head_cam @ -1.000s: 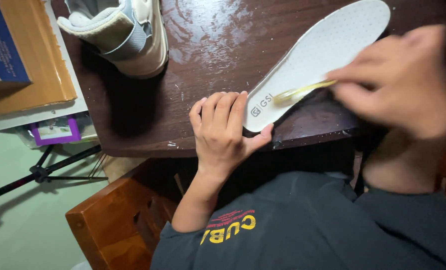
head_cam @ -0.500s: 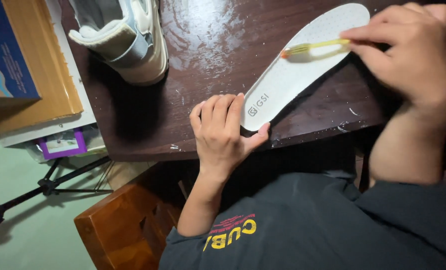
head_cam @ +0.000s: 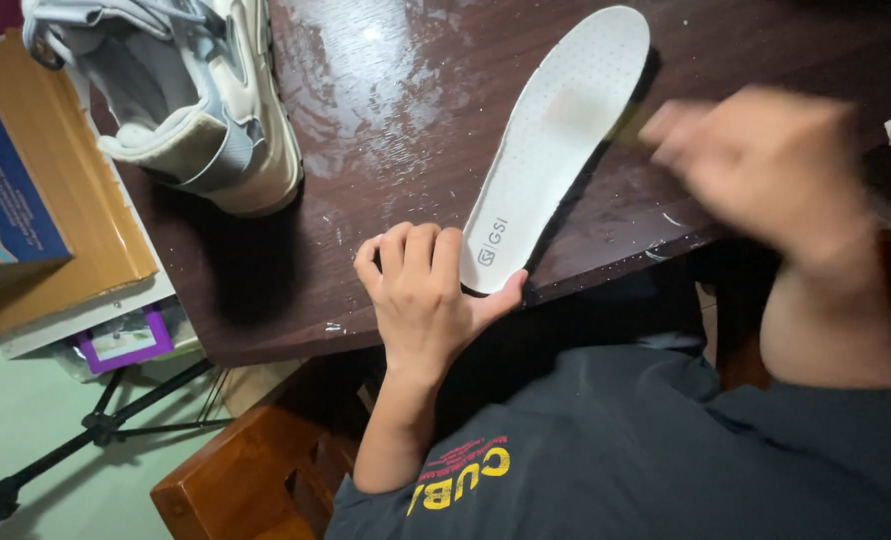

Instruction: The person cleans a white shoe insole using a toothbrush. They scrub the insole on a wooden table, flipping it over to clean both sides.

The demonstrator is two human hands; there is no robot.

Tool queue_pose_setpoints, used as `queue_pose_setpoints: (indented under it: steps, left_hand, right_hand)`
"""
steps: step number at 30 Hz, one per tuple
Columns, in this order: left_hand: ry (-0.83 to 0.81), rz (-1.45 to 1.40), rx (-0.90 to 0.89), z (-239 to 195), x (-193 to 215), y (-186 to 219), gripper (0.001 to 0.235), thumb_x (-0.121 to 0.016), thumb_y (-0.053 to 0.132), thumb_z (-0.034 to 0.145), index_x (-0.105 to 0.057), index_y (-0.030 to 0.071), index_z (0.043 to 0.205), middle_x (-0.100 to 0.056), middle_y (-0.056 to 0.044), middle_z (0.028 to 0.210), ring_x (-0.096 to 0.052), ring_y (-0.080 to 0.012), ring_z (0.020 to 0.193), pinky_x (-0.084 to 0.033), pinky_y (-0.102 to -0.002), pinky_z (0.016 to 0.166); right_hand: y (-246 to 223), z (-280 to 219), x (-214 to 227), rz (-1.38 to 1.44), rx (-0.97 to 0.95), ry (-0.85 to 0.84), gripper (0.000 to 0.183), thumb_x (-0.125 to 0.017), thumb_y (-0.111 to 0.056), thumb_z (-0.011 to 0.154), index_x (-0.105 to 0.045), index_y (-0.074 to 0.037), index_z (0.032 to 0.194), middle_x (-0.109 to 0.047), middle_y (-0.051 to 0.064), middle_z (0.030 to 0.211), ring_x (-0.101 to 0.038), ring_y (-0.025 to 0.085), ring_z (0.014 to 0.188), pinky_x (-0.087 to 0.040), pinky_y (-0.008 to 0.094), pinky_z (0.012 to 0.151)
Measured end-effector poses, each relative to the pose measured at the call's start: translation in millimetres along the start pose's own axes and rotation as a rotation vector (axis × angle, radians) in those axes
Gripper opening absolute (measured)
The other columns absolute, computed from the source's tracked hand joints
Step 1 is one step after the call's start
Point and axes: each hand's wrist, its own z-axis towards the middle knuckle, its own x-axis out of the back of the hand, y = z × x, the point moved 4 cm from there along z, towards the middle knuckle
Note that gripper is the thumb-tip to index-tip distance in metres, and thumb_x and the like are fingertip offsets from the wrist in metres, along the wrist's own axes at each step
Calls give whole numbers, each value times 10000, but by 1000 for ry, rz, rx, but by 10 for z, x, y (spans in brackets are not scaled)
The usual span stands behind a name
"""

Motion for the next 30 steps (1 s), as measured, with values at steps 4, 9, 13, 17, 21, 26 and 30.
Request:
queue_pose_setpoints:
  steps: [4, 9, 13, 17, 21, 26, 30]
  left_hand:
    - [16, 1, 0, -28, 3, 17, 608, -618, 711, 849, -597, 103, 852, -597, -55, 883, -586, -269, 916, -390, -460, 895]
    - [9, 3, 5, -28, -20, 5, 609, -619, 713, 839, -597, 105, 855, -602, -47, 879, -592, -270, 916, -384, -460, 895]
    - [34, 9, -8, 4, -1, 14, 605, -617, 694, 855, -611, 90, 887, -609, -50, 876, -598, -261, 906, -395, -451, 883]
    - [57, 7, -8, -9, -46, 25, 595, -628, 680, 854, -612, 87, 893, -618, -49, 861, -603, -256, 873, -390, -430, 870]
    - [80, 0, -19, 17, -30, 42, 586, -621, 666, 867, -619, 82, 900, -620, -53, 867, -604, -252, 861, -404, -428, 868]
    - [60, -3, -16, 2, -44, 37, 576, -651, 658, 849, -623, 87, 914, -617, -42, 859, -601, -248, 842, -405, -429, 870]
    - [76, -5, -12, 8, -37, 29, 585, -622, 668, 864, -639, 84, 900, -627, -42, 859, -604, -237, 836, -401, -422, 861]
  right_hand:
    - [285, -58, 8, -105, -44, 188, 155, -903, 4, 1113, -883, -5, 1267, -817, 169, 1158, -733, 277, 963, -555, 380, 861]
    - [216, 3, 45, 11, -46, 102, 220, -866, 17, 1038, -846, 0, 1257, -801, 157, 1154, -712, 249, 968, -562, 369, 904]
    - [51, 28, 53, -7, -66, 66, 244, -834, -14, 1054, -836, -29, 1297, -782, 147, 1086, -703, 240, 901, -564, 358, 808]
    - [143, -32, 41, 105, -94, 98, 149, -814, 25, 1086, -839, 11, 1232, -794, 161, 1216, -716, 246, 1020, -547, 362, 906]
    - [156, 32, 56, 9, -70, 216, 241, -853, 85, 1076, -850, 82, 1317, -808, 225, 1218, -741, 323, 1033, -572, 414, 969]
    - [66, 51, 34, 200, -148, 53, 223, -823, -12, 1000, -816, 4, 1222, -779, 145, 1154, -701, 237, 994, -516, 337, 936]
    - [233, -73, 106, 41, -115, 141, 225, -861, 46, 1073, -843, 67, 1296, -801, 199, 1171, -727, 287, 983, -548, 387, 893]
